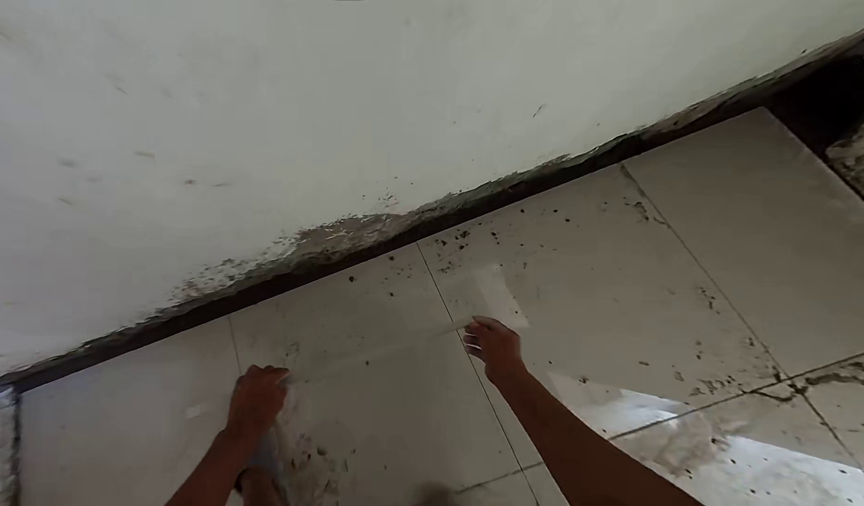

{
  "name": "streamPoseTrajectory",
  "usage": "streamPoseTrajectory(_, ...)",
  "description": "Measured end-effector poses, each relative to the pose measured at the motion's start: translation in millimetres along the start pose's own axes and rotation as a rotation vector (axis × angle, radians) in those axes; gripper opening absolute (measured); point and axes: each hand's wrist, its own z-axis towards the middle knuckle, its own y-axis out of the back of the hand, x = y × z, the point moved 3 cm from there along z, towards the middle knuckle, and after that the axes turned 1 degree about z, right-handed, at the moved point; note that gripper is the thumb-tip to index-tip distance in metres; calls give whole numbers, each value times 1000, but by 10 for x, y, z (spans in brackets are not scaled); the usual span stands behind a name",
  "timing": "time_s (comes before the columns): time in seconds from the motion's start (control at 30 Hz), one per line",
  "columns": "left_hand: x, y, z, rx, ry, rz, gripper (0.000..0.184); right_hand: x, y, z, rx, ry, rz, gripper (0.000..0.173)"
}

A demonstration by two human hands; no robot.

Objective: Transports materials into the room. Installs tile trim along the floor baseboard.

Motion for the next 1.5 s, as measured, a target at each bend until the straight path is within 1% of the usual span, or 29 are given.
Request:
streamPoseTrajectory(0.13,367,-157,969,-200,6,-26,32,70,-685,739,50,96,-48,28)
streamPoseTrajectory(0.27,498,-135,1699,-305,44,-111,30,222,-1207,1364,48,234,-100,30)
streamPoseTrajectory(0.37,542,-146,2106,-360,108,-178,30,333,-1484,1717,20,309,-120,30)
streamPoseTrajectory(0.53,578,-169,2517,-475,128,-267,29,498,-1748,2114,-31,374,-189,30)
streamPoseTrajectory(0.63,578,-209,2619,-513,145,-290,29,501,-1830,2206,-91,394,-304,26)
streamPoseTrajectory(0.7,554,-185,2651,-499,168,-301,31,540,-1856,2218,-138,391,-422,24)
streamPoseTrajectory(0.77,542,-203,2621,-480,155,-310,33,548,-1843,2214,-161,390,-533,24)
streamPoseTrajectory(0.83,587,-243,2546,-554,103,-311,33,585,-1863,2177,-180,411,-599,24)
streamPoseTrajectory(0.9,712,-310,2392,-656,101,-361,30,580,-1875,2141,-202,449,-632,25)
streamPoseTrajectory(0.97,974,-363,2244,-694,215,-447,29,564,-1879,2114,-199,484,-651,27)
streamPoseTrajectory(1.03,1297,-363,2162,-690,384,-552,32,543,-1859,2092,-191,521,-655,30)
streamPoseTrajectory(1.13,1673,-344,2117,-620,654,-661,37,495,-1841,2094,-166,571,-674,33)
streamPoseTrajectory(1.2,1827,-334,2142,-567,776,-682,40,473,-1840,2079,-142,589,-650,33)
streamPoseTrajectory(1.3,2015,-376,2256,-547,808,-780,42,458,-1842,2089,-128,554,-577,35)
streamPoseTrajectory(1.4,2208,-517,2380,-570,799,-922,38,423,-1836,2137,-127,539,-536,36)
streamPoseTrajectory(1.5,2278,-598,2394,-612,781,-1093,32,416,-1844,2162,-91,564,-508,33)
